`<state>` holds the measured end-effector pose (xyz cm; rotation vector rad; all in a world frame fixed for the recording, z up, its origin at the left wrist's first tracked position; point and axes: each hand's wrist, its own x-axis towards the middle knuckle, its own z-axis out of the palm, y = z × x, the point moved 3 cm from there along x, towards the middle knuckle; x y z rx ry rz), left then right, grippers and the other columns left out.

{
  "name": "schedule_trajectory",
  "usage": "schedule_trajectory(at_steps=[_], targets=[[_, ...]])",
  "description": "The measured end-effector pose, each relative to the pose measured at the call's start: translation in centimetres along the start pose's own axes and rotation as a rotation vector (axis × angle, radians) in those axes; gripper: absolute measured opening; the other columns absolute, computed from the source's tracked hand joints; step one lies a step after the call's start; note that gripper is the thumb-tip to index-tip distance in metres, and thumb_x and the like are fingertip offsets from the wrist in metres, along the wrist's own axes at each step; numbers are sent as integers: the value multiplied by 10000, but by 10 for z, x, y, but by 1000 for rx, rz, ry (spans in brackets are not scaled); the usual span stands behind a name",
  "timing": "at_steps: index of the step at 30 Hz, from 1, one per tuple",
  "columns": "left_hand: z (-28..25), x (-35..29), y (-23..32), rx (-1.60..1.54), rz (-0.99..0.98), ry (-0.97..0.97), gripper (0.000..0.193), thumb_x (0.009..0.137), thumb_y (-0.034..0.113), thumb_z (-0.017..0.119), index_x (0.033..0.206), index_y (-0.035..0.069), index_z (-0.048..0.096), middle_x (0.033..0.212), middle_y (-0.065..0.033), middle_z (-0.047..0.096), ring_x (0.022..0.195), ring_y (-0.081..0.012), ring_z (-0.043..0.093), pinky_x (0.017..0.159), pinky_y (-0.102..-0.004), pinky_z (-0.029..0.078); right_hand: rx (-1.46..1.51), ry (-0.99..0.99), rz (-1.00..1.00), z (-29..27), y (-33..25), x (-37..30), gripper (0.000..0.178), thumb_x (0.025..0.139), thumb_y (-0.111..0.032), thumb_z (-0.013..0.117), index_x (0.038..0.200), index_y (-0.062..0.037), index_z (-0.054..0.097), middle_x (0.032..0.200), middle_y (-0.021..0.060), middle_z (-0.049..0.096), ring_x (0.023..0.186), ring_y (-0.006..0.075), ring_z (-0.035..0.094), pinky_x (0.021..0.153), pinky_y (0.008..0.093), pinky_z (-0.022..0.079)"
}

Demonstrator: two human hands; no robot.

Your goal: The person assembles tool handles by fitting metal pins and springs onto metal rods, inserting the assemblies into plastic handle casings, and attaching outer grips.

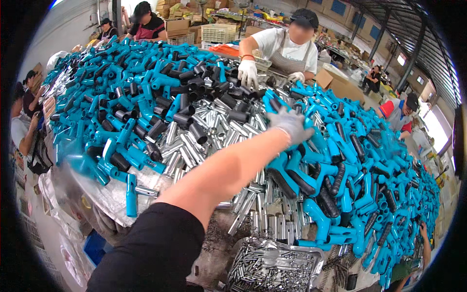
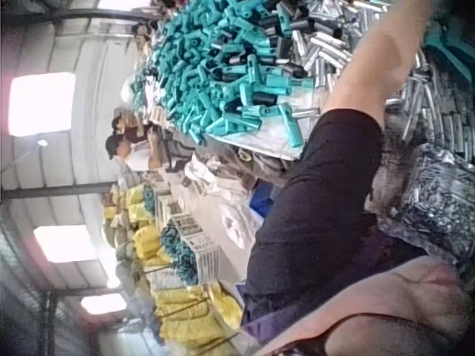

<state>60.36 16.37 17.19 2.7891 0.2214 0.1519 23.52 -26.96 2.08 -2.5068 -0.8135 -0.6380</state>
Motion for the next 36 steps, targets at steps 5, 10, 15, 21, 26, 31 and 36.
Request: schedule_trajectory(at_steps=[5, 10, 15, 21, 26, 31, 36], targets=[[23, -1, 37, 34, 429, 4, 725, 929, 650, 451, 1496, 201, 409, 1537, -103, 399, 1479, -280, 267, 1113, -701, 193, 92, 48, 89, 2, 10, -7, 385, 936, -262, 622, 1185, 31, 625, 1059, 281, 659, 960, 435, 653, 821, 491, 531], [-22, 21, -35, -288, 370, 416, 402, 898, 364, 614, 1186, 89, 663, 1129, -185, 674, 1081, -357, 634, 951, -436, 495, 103, -102, 43, -8, 3, 1, 301, 955, -172, 579, 1136, 66, 613, 1009, 266, 662, 864, 425, 660, 743, 463, 544], [-11, 14, -123, 218, 82, 2, 592, 864, 627, 543, 1315, 250, 612, 1394, -107, 539, 1338, -323, 462, 1054, -633, 334, 121, -176, 124, -6, 13, -17, 318, 947, -139, 567, 1211, 38, 556, 1005, 255, 649, 828, 429, 636, 714, 492, 527], [-33, 8, -178, 324, -88, -45, 558, 838, 527, 580, 1299, 214, 623, 1354, -132, 527, 1324, -299, 476, 1077, -571, 360, 134, -222, 155, 4, 39, -25, 340, 944, -123, 560, 1248, 25, 527, 1002, 251, 642, 810, 430, 625, 699, 505, 519], [-56, -4, -209, 278, -104, -28, 562, 868, 490, 587, 1323, 161, 618, 1366, -142, 543, 1318, -313, 480, 1093, -428, 396, 147, -197, 119, 8, 30, -12, 326, 948, -133, 561, 1227, 34, 543, 1002, 254, 646, 819, 429, 633, 705, 496, 525], [-63, -8, -185, 346, -219, 238, 427, 828, 336, 641, 1203, 135, 678, 1268, -146, 609, 1209, -304, 571, 1030, -429, 452, 151, -178, 86, 9, 28, 2, 315, 952, -142, 562, 1206, 44, 559, 1002, 258, 651, 828, 428, 640, 712, 486, 531], [-4, 23, -106, 270, 238, -6, 394, 791, 258, 643, 1174, 187, 704, 1150, -127, 660, 1149, -317, 600, 989, -426, 469, 156, -169, 55, 12, 24, 10, 307, 957, -152, 564, 1185, 53, 575, 1002, 261, 655, 837, 427, 647, 718, 477, 537]])
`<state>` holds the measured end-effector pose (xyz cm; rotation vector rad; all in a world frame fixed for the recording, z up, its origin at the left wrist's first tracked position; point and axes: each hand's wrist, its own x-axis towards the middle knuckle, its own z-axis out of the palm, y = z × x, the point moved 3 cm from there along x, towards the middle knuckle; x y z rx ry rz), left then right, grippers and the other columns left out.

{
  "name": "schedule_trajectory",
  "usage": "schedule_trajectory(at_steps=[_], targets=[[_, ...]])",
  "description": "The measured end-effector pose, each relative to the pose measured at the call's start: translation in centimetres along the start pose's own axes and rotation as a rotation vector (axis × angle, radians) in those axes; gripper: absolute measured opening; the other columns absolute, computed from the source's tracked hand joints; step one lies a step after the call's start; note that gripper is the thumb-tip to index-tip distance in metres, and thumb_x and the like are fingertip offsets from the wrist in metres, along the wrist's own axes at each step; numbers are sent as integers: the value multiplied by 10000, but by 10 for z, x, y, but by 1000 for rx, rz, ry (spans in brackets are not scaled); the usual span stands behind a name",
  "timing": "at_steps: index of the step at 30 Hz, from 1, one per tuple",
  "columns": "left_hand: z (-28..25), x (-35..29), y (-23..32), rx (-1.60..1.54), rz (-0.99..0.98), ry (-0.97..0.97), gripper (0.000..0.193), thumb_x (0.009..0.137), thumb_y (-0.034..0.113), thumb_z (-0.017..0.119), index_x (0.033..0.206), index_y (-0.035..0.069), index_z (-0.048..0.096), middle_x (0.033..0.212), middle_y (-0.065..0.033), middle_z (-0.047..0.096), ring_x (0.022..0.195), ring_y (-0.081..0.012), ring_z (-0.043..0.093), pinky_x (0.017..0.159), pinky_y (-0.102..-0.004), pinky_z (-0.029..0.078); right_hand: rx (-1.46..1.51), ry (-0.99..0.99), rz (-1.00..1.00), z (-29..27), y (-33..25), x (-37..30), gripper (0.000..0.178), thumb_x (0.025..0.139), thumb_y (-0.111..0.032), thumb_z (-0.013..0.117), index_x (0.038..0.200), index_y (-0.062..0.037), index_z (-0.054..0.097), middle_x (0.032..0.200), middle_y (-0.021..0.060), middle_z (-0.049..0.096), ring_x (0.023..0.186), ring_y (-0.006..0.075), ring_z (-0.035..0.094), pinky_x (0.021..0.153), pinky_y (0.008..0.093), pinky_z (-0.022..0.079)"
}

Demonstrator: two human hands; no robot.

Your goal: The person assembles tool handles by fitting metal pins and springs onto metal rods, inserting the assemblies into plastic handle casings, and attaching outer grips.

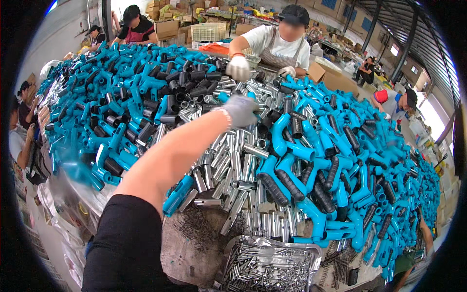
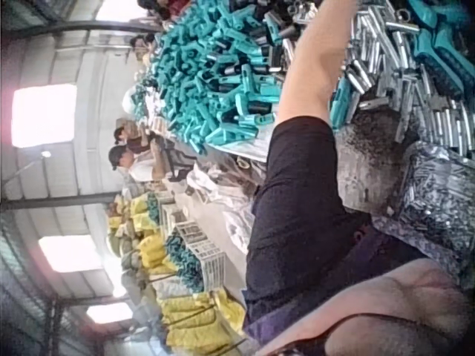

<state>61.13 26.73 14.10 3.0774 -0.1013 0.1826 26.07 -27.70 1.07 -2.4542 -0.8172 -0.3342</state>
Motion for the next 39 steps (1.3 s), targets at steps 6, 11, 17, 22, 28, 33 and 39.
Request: schedule_trajectory(at_steps=[6, 11, 17, 22, 28, 33, 39], targets=[[16, 15, 4, 144, 7, -51, 688, 823, 344, 592, 1490, 322, 424, 1520, -125, 430, 1404, -304, 413, 1181, -504, 240, -20, 1, -26, -11, -12, 4, 303, 961, -163, 565, 1160, 65, 594, 1001, 265, 660, 848, 426, 656, 726, 466, 544], [13, 28, -7, 376, -291, -273, 586, 856, 391, 591, 1435, 337, 517, 1585, -63, 350, 1455, -263, 334, 1168, -566, 183, -26, 4, -36, -18, -20, 0, 304, 966, -172, 566, 1139, 74, 609, 1001, 269, 664, 857, 424, 664, 733, 457, 550], [-5, 19, -57, 399, -401, -141, 567, 881, 440, 567, 1416, 251, 555, 1605, -49, 303, 1474, -243, 284, 1117, -610, 235, -25, 34, -71, -20, -27, 4, 309, 970, -182, 567, 1118, 84, 625, 1001, 272, 668, 866, 423, 671, 739, 447, 556], [-10, 18, -73, 361, -590, -34, 585, 842, 423, 625, 1397, 249, 565, 1557, -47, 376, 1442, -234, 335, 1064, -520, 337, -180, 171, -178, -15, -27, 2, 318, 967, -174, 572, 1164, 74, 598, 982, 261, 667, 859, 423, 670, 735, 454, 564], [-22, 21, -57, 136, -428, 360, 407, 819, 313, 682, 1191, 148, 695, 1399, -106, 541, 1258, -265, 546, 1016, -413, 444, -74, 75, -148, -20, -25, 9, 315, 964, -171, 576, 1174, 63, 595, 992, 253, 670, 852, 414, 671, 730, 448, 565], [3, 38, 41, -773, 105, 30, 498, 900, 474, 611, 1252, 126, 665, 1327, -171, 605, 1205, -278, 604, 1017, -385, 471, -93, 29, -118, -21, -25, 2, 321, 963, -173, 578, 1175, 68, 592, 993, 257, 667, 841, 416, 669, 721, 451, 564], [-7, 21, 147, -151, -14, -143, 828, 852, 659, 544, 1537, 249, 326, 1533, -135, 402, 1427, -434, 323, 1117, -656, 253, -50, 85, -139, -20, -35, 17, 311, 959, -158, 573, 1180, 61, 592, 980, 267, 664, 819, 417, 663, 706, 456, 561]])
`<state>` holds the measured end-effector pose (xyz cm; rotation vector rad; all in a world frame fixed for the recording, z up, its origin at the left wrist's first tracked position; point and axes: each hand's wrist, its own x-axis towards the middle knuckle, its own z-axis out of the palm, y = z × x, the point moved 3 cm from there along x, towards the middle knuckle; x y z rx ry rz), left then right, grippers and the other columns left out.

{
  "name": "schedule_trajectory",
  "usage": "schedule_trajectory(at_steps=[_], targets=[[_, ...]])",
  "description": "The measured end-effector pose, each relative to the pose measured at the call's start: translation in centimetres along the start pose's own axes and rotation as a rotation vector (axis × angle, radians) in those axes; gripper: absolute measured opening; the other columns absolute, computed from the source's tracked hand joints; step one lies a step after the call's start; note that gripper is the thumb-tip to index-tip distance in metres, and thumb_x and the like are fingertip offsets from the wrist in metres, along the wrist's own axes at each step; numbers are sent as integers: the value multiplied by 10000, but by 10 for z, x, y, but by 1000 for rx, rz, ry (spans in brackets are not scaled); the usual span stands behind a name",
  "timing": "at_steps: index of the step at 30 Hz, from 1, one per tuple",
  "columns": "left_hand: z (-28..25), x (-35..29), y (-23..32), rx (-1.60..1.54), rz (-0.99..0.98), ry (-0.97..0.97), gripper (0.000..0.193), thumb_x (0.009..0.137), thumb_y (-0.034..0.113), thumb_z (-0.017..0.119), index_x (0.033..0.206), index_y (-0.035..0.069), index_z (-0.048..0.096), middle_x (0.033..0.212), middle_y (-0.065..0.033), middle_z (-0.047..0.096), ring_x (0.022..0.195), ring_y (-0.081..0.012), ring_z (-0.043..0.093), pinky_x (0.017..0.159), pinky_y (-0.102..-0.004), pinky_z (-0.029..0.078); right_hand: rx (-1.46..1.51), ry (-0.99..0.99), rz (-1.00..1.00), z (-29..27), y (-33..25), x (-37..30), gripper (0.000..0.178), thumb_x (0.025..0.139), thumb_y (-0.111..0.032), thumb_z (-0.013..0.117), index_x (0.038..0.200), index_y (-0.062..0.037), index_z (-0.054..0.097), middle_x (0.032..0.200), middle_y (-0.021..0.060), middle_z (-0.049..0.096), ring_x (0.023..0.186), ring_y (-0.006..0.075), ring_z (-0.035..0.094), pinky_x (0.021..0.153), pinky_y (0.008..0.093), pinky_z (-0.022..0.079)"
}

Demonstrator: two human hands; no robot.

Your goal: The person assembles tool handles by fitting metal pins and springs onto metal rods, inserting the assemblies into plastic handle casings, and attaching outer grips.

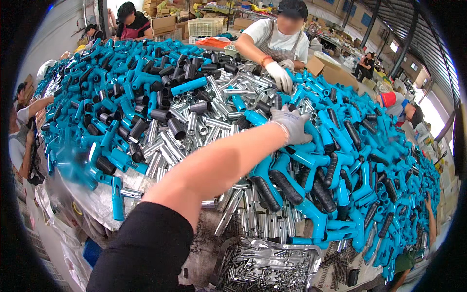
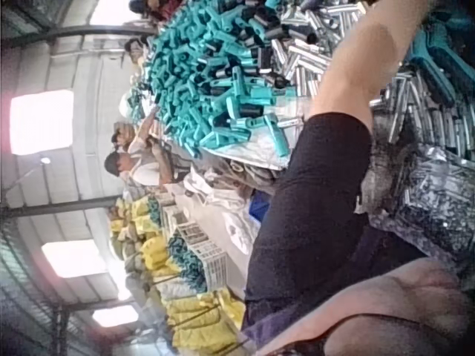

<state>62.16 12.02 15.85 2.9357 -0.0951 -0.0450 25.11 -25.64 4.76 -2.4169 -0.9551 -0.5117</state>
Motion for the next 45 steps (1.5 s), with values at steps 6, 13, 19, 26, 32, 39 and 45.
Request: schedule_trajectory(at_steps=[6, 13, 19, 26, 32, 39, 45], targets=[[-2, 7, 15, 95, -82, -126, 729, 892, 592, 501, 1548, 335, 310, 1598, -59, 322, 1472, -428, 238, 1112, -742, 148, -58, 82, 3, 6, 6, -15, 334, 999, -223, 500, 1154, 38, 641, 991, 245, 684, 815, 375, 675, 730, 428, 562], [-13, 20, -76, 216, -407, -95, 736, 806, 620, 571, 1482, 362, 441, 1583, -27, 341, 1434, -368, 343, 1082, -716, 250, -63, 58, 75, 6, 4, -13, 277, 954, -189, 540, 1084, 15, 673, 969, 193, 703, 836, 356, 684, 810, 437, 554], [-37, 4, -108, 279, -439, -99, 763, 754, 535, 653, 1471, 356, 462, 1589, -32, 311, 1424, -369, 361, 1084, -611, 365, 12, -114, 136, 6, 10, -21, 349, 894, -101, 594, 1214, 27, 541, 987, 251, 652, 799, 440, 636, 712, 512, 531], [-43, 8, -45, 205, -280, 343, 526, 835, 260, 614, 1360, 225, 581, 1550, -68, 360, 1341, -415, 444, 1046, -615, 403, -10, -72, 37, 1, 0, -16, 433, 860, -68, 604, 1264, 37, 487, 1000, 302, 631, 795, 474, 621, 709, 532, 532], [28, 70, -12, 204, 256, -81, 592, 848, 608, 539, 1366, 324, 584, 1585, -45, 329, 1403, -346, 393, 1126, -596, 304, 8, -65, 26, 5, 2, -15, 399, 865, -56, 594, 1235, 50, 490, 925, 270, 631, 756, 445, 618, 681, 521, 534], [8, 75, -33, 453, -139, -100, 667, 797, 607, 615, 1404, 342, 539, 1569, -29, 373, 1410, -306, 405, 1056, -736, 262, 0, -68, 232, 3, -7, -11, 245, 858, -77, 626, 1076, 35, 609, 910, 217, 669, 810, 399, 660, 732, 483, 556], [2, 70, -74, 436, -217, -306, 665, 841, 483, 633, 1418, 163, 544, 1449, -53, 537, 1281, -332, 551, 1031, -681, 369, -13, 34, 152, 4, -1, -5, 277, 764, -58, 665, 1018, 49, 649, 929, 223, 685, 844, 407, 690, 730, 478, 578]])
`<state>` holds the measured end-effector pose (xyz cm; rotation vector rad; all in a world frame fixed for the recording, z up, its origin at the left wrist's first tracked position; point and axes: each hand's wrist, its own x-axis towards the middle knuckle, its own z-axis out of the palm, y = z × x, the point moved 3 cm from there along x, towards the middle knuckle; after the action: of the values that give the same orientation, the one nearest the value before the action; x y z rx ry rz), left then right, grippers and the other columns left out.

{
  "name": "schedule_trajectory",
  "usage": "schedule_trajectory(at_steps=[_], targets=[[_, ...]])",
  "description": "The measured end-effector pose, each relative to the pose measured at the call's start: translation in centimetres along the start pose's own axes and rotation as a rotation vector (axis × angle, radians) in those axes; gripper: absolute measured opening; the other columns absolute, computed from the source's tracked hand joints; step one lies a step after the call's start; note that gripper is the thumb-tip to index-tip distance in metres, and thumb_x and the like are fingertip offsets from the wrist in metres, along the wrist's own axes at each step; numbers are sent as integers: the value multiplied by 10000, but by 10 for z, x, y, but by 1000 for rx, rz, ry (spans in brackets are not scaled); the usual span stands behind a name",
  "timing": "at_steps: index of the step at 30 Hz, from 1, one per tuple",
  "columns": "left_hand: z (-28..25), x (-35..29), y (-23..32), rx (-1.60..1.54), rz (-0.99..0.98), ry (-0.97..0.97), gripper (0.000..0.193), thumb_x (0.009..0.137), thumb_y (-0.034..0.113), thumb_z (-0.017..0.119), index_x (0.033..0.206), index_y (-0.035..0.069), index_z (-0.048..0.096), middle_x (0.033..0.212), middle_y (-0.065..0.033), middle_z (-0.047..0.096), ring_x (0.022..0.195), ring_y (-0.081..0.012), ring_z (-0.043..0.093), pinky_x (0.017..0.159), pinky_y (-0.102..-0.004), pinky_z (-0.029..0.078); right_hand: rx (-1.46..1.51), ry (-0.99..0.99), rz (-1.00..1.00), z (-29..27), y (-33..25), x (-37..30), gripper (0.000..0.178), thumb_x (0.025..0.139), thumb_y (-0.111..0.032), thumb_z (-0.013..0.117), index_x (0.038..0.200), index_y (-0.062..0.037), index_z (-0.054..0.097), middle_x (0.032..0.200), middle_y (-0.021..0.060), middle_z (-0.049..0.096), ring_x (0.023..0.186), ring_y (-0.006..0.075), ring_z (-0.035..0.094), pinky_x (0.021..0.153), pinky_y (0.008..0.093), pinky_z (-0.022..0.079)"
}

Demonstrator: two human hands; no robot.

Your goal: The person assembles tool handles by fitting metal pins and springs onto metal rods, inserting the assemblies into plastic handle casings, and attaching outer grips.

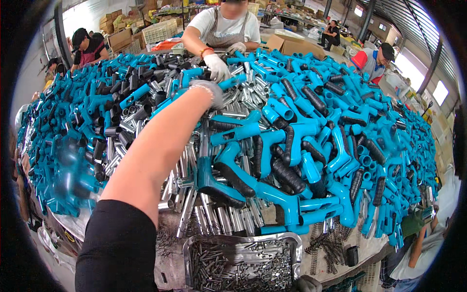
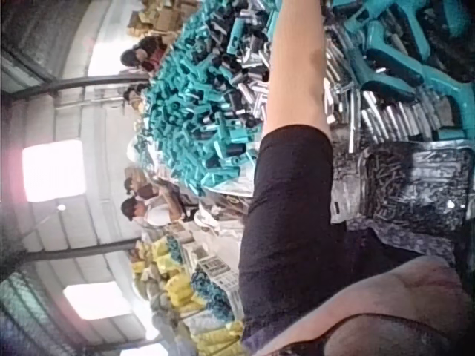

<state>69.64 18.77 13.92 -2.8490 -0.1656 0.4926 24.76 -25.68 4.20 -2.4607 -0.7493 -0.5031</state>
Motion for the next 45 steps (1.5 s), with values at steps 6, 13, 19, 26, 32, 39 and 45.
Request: schedule_trajectory(at_steps=[6, 13, 19, 26, 32, 39, 45], targets=[[11, -9, -16, 48, 4, -11, 534, 859, 344, 618, 1357, 153, 607, 1431, -80, 557, 1261, -313, 576, 1020, -639, 408, 14, -81, -27, 3, 7, -9, 361, 692, -72, 685, 1030, 50, 653, 905, 226, 683, 822, 407, 694, 693, 457, 586], [8, -6, -19, 104, -73, 0, 493, 862, 288, 609, 1335, 149, 626, 1382, -91, 597, 1229, -321, 598, 999, -608, 448, -19, -68, -9, 15, 11, -30, 282, 891, -149, 603, 1094, 47, 608, 883, 195, 659, 778, 380, 635, 725, 448, 535], [20, 18, -41, 124, 122, -55, 445, 854, 282, 618, 1262, 113, 675, 1295, -115, 652, 1154, -297, 648, 916, -466, 535, 143, -145, 128, 7, 11, -13, 359, 661, -91, 702, 1002, 19, 676, 884, 206, 690, 854, 407, 697, 740, 469, 582], [-20, -41, -33, 265, -34, 27, 510, 821, 415, 683, 1269, 169, 673, 1300, -86, 654, 1154, -289, 645, 944, -459, 528, 55, -120, 53, 3, 7, -9, 354, 654, -85, 706, 994, 12, 680, 890, 201, 690, 868, 405, 696, 757, 476, 579], [-8, -29, -66, 199, -97, 17, 500, 813, 436, 690, 1222, 149, 701, 1246, -89, 679, 1130, -281, 655, 933, -475, 529, 42, 38, 53, 4, -3, -9, 411, 665, -128, 741, 1048, 5, 673, 955, 188, 689, 936, 380, 691, 776, 459, 579], [-18, 2, -21, -148, 343, 303, 407, 733, 280, 652, 1074, 75, 738, 1065, -191, 707, 944, -373, 684, 873, -434, 541, 4, 6, 66, 5, -7, -3, 419, 666, -136, 748, 1054, 3, 674, 968, 186, 689, 947, 378, 689, 784, 455, 579], [13, 26, 2, -129, 71, 216, 320, 818, 182, 607, 1061, 20, 738, 1129, -192, 703, 1015, -337, 692, 888, -422, 548, -40, -24, 105, 5, -4, -6, 428, 667, -144, 756, 1061, 0, 674, 981, 184, 689, 957, 375, 687, 792, 452, 580]])
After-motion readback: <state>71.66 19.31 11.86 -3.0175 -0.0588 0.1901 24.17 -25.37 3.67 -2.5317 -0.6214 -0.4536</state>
